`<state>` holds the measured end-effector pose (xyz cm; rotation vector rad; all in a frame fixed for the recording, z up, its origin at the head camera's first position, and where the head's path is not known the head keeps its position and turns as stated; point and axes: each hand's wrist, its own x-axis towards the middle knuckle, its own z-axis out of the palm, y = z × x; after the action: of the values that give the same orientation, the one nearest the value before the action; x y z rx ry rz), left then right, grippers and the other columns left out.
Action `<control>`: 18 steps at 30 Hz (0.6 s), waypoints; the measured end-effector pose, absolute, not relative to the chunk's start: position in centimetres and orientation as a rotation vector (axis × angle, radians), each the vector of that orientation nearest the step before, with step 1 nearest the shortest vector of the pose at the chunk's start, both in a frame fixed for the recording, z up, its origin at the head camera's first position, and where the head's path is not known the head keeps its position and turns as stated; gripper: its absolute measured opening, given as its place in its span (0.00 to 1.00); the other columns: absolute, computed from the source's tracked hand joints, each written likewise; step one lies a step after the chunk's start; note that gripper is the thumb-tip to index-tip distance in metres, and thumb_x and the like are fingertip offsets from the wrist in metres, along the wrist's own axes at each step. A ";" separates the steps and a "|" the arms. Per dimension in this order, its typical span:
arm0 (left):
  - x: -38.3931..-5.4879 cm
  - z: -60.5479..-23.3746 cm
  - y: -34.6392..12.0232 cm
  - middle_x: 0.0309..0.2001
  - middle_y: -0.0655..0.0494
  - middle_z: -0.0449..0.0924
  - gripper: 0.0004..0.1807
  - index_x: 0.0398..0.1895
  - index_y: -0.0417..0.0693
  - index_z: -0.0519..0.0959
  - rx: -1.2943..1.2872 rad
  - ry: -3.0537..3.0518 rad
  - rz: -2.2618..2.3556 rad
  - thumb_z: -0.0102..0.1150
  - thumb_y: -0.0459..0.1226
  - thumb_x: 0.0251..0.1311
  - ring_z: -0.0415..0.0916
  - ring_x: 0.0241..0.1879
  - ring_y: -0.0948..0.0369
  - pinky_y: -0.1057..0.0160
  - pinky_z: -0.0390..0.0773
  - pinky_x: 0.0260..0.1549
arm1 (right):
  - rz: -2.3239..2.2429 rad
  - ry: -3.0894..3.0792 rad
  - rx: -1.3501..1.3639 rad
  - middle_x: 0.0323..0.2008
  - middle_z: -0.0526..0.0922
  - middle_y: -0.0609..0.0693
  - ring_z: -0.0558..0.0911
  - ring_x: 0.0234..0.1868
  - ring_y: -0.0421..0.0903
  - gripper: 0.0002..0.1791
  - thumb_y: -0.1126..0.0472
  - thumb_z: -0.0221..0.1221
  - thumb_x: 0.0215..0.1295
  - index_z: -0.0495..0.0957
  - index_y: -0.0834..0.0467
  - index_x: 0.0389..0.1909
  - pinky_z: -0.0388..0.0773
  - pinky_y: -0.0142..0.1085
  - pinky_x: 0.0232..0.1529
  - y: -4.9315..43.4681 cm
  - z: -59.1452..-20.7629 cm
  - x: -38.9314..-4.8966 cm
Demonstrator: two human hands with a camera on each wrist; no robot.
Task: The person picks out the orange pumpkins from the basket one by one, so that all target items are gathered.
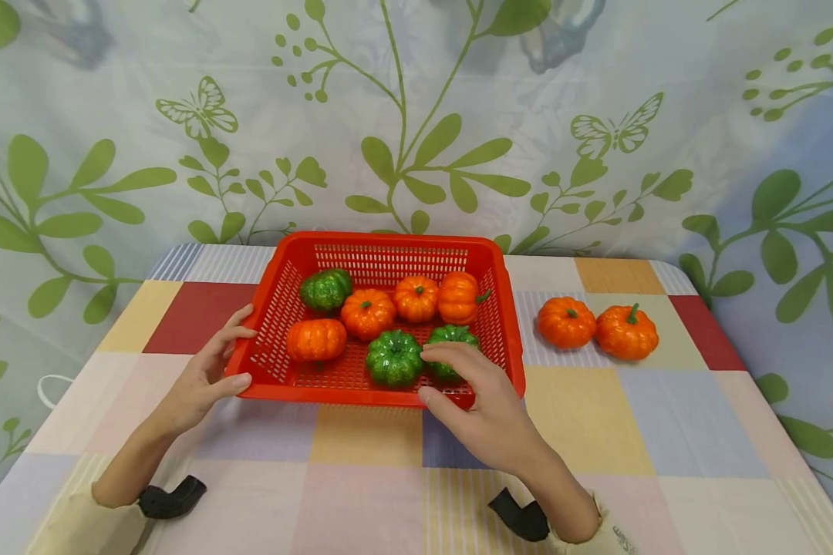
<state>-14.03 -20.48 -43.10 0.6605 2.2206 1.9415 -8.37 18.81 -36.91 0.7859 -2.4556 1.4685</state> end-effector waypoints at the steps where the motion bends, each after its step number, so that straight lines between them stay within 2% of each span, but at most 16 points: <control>1: -14.0 -43.1 -20.5 0.79 0.58 0.40 0.27 0.64 0.37 0.62 0.657 2.223 1.940 0.57 0.25 0.61 0.54 0.66 0.42 0.60 0.81 0.45 | 1.470 -2.458 0.783 0.57 0.78 0.44 0.75 0.61 0.45 0.22 0.69 0.66 0.60 0.79 0.52 0.55 0.70 0.34 0.61 18.6 -36.8 -8.4; 7: -13.9 -43.2 -20.5 0.78 0.59 0.40 0.28 0.64 0.35 0.62 0.653 2.206 1.957 0.57 0.25 0.61 0.54 0.66 0.41 0.59 0.82 0.45 | 1.484 -2.457 0.794 0.57 0.78 0.43 0.74 0.61 0.45 0.20 0.67 0.65 0.62 0.79 0.52 0.55 0.71 0.35 0.61 16.9 -36.3 -8.6; 14: -14.2 -43.0 -20.5 0.79 0.57 0.40 0.28 0.64 0.35 0.62 0.679 2.198 1.951 0.56 0.25 0.61 0.56 0.66 0.43 0.59 0.81 0.46 | 1.529 -2.498 0.833 0.56 0.79 0.43 0.75 0.60 0.43 0.16 0.62 0.64 0.65 0.80 0.53 0.54 0.73 0.51 0.58 14.7 -35.7 -9.5; 18: -14.2 -43.0 -20.6 0.79 0.57 0.40 0.27 0.64 0.37 0.63 0.678 2.194 1.957 0.56 0.25 0.61 0.56 0.66 0.47 0.59 0.81 0.45 | 1.622 -2.514 0.822 0.54 0.80 0.43 0.76 0.58 0.45 0.16 0.62 0.64 0.65 0.80 0.53 0.53 0.73 0.52 0.58 13.0 -35.7 -10.4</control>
<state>-14.16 -20.57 -43.02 0.6781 2.1937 1.9575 -10.39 12.99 -35.70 0.8224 -2.5142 1.6225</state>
